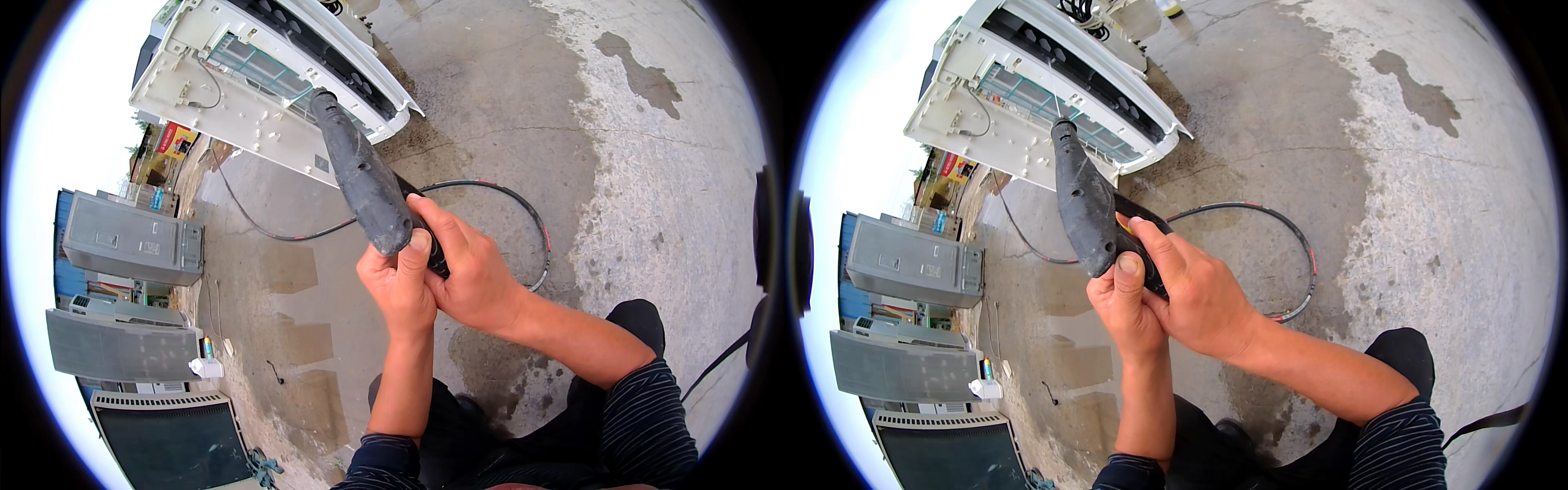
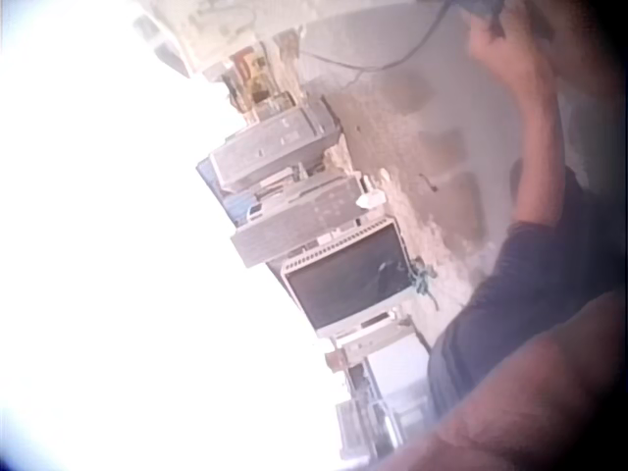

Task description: The person uses a high-pressure water spray gun to clean the internal components of an air conditioner unit. They systematically spray the fins and coils, then walk away to place the spray gun into a bucket.

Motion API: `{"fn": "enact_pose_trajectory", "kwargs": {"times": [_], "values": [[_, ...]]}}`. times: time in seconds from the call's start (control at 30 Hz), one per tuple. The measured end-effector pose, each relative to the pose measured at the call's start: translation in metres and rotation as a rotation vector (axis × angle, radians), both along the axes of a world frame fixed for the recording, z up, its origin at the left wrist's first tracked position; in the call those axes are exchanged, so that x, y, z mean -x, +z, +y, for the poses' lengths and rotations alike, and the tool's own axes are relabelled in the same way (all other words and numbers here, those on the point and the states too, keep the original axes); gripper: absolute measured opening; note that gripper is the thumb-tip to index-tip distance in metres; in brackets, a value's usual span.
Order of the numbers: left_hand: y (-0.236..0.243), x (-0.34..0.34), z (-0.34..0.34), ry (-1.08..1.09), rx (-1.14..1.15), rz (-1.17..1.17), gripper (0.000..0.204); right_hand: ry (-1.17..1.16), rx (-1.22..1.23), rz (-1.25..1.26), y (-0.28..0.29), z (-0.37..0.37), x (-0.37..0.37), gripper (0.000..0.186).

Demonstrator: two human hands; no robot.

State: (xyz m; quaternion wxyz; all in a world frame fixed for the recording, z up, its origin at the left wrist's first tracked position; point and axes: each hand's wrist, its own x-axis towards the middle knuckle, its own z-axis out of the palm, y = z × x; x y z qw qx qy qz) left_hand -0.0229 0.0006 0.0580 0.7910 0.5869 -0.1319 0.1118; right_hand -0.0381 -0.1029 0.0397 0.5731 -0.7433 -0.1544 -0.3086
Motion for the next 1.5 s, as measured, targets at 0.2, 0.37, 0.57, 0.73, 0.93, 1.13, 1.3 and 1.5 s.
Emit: {"fn": "enact_pose_trajectory", "kwargs": {"times": [0.2,0.37,0.57,0.73,0.93,1.13,1.3,1.5], "values": [[0.001,-0.003,0.003,-0.032,-0.012,-0.022,0.023,-0.082,0.139,0.034,0.002,-0.004,0.004,0.076],[0.0,-0.003,0.013,0.038,-0.062,-0.038,0.023,-0.142,0.372,0.059,0.063,-0.028,0.048,0.062],[0.0,-0.008,0.019,-0.001,-0.117,-0.075,0.018,1.302,0.625,0.61,0.064,0.007,0.123,0.031],[-0.001,-0.013,0.018,-0.055,-0.088,-0.022,0.017,1.756,-0.253,1.146,-0.071,0.148,0.228,0.056],[-0.003,-0.016,0.028,-0.086,-0.037,-0.007,0.018,1.809,-0.953,1.738,-0.083,0.184,0.257,0.055],[-0.003,-0.02,0.031,-0.106,-0.035,-0.11,0.028,1.667,-1.241,1.891,-0.09,0.192,0.263,0.054],[-0.001,-0.032,0.03,-0.102,0.033,-0.078,0.032,1.525,-1.505,1.935,-0.091,0.189,0.268,0.053],[0.007,-0.042,0.033,-0.109,0.038,-0.088,0.027,1.376,-1.859,1.858,-0.074,0.17,0.267,0.053]]}}
